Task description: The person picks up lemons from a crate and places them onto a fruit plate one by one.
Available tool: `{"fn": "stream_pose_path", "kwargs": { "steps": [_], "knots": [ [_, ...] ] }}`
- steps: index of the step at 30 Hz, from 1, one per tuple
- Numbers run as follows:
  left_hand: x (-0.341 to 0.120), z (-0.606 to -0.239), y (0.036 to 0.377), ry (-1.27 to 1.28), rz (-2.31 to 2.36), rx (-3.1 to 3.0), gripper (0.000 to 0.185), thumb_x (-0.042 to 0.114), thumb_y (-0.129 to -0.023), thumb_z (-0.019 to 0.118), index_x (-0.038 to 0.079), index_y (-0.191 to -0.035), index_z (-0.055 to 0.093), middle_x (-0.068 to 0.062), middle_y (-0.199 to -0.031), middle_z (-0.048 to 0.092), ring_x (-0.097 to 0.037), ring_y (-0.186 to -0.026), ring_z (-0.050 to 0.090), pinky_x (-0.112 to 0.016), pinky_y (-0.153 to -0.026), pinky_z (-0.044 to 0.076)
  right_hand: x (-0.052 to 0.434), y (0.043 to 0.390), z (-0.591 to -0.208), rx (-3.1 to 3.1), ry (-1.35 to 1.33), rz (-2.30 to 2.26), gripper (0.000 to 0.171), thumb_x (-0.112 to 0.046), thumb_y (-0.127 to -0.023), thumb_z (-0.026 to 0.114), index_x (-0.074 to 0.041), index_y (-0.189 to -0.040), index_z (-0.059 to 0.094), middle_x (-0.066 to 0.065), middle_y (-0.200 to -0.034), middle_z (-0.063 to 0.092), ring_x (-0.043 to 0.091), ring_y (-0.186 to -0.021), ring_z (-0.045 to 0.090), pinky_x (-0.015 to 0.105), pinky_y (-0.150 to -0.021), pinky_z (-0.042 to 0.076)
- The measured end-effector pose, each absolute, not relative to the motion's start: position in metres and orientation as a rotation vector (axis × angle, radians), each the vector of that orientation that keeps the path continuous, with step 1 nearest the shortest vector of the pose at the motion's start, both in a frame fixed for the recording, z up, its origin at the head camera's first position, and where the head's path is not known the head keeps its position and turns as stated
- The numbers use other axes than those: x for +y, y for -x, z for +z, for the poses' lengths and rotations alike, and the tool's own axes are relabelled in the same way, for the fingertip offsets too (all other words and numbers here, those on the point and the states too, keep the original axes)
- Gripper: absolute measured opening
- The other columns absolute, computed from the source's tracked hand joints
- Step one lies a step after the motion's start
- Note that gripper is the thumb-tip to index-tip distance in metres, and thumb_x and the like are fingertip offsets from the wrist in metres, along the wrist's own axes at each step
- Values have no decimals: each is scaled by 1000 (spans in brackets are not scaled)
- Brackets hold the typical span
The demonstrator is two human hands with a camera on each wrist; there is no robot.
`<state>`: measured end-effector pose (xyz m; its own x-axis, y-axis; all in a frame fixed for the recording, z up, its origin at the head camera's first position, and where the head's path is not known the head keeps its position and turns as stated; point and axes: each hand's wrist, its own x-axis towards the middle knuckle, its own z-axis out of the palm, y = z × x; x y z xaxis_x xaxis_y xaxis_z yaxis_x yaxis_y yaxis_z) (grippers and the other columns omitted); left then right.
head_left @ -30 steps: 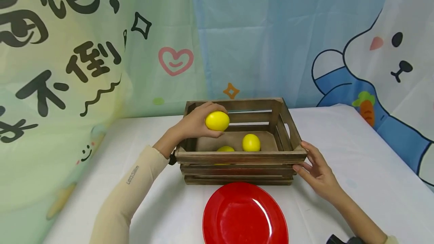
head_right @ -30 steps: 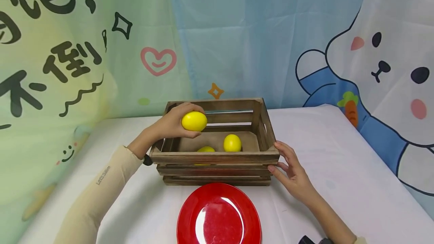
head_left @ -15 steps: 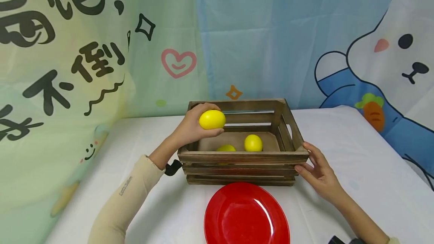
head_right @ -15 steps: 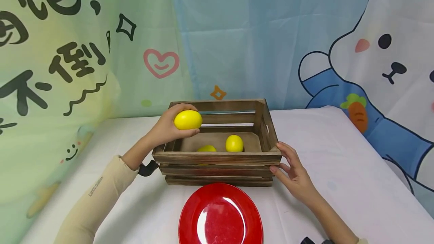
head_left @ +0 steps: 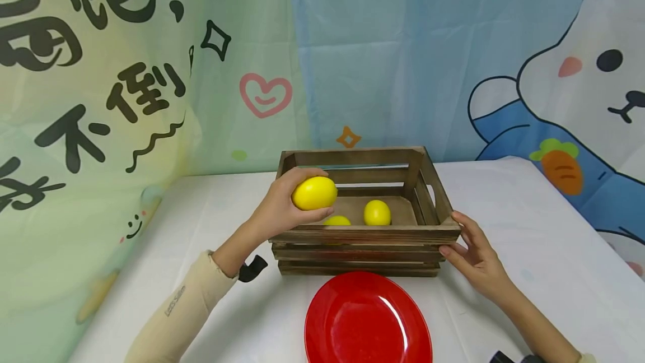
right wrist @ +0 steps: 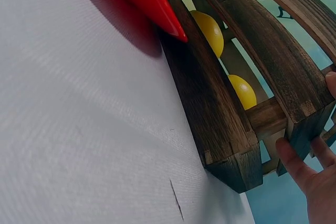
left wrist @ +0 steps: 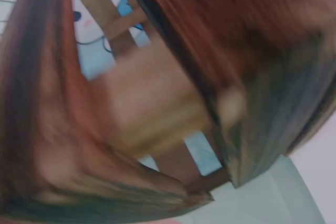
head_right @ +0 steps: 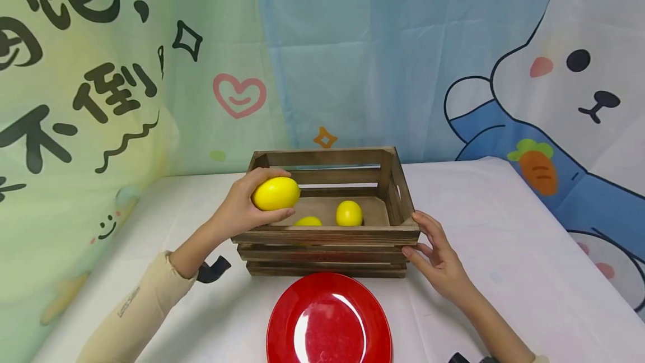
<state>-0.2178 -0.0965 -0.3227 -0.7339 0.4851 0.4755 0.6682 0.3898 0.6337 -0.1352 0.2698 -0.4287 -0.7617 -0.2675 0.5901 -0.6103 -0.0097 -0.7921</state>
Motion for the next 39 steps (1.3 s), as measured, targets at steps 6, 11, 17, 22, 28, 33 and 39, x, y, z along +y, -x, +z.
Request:
{"fn": "stream_pose_path", "kwargs": {
  "steps": [6, 11, 17, 22, 28, 33, 39],
  "knots": [
    [-93, -322, 202, 963, -1307, -2431, 56, 19, -74, 85, 14, -125, 61, -1, -118, 61, -17, -97, 57, -33, -78, 55, 272, 135, -430, -2041, -876, 1839, 73, 21, -87, 55, -2, -149, 26, -10, -151, 31, 6, -138, 31, 15, -100, 41],
    [-90, -325, 194, 960, -1336, -2418, 57, 18, -74, 86, 15, -126, 61, 0, -120, 62, -16, -99, 58, -33, -79, 55, 271, 134, -429, -2054, -856, 1844, 74, 22, -86, 55, -3, -149, 26, -11, -151, 32, 5, -138, 31, 15, -100, 41],
    [-89, -326, 185, 1017, -1328, -2386, 58, 18, -73, 87, 15, -126, 61, 1, -120, 61, -14, -101, 58, -33, -81, 54, 270, 133, -428, -2052, -864, 1837, 74, 22, -86, 55, -2, -149, 26, -11, -152, 31, 6, -138, 30, 15, -101, 40],
    [-90, -325, 178, 1059, -1344, -2354, 60, 17, -72, 87, 14, -126, 61, 1, -125, 61, -15, -107, 58, -33, -85, 54, 270, 135, -429, -1990, -934, 1833, 71, 20, -87, 55, -1, -149, 27, -6, -153, 31, 8, -139, 31, 16, -101, 40],
    [-89, -325, 162, 1130, -1379, -2296, 59, 13, -71, 88, 16, -124, 61, 1, -123, 60, -16, -109, 57, -33, -88, 53, 271, 135, -429, -2006, -909, 1831, 72, 20, -87, 56, -1, -149, 27, -7, -152, 32, 7, -139, 30, 16, -101, 40],
    [-85, -331, 148, 1233, -1446, -2276, 60, 10, -72, 87, 16, -125, 60, -2, -124, 59, -18, -113, 56, -34, -90, 53, 270, 137, -429, -1954, -969, 1838, 72, 21, -86, 56, -1, -149, 28, -3, -153, 32, 9, -139, 31, 17, -102, 40],
    [-80, -347, 136, 1308, -1468, -2360, 59, 10, -74, 84, 17, -127, 58, -1, -128, 57, -18, -119, 53, -32, -93, 52, 269, 139, -428, -1911, -1007, 1850, 70, 19, -88, 56, 0, -148, 28, 1, -153, 32, 12, -138, 32, 18, -102, 40]
  ]
}}
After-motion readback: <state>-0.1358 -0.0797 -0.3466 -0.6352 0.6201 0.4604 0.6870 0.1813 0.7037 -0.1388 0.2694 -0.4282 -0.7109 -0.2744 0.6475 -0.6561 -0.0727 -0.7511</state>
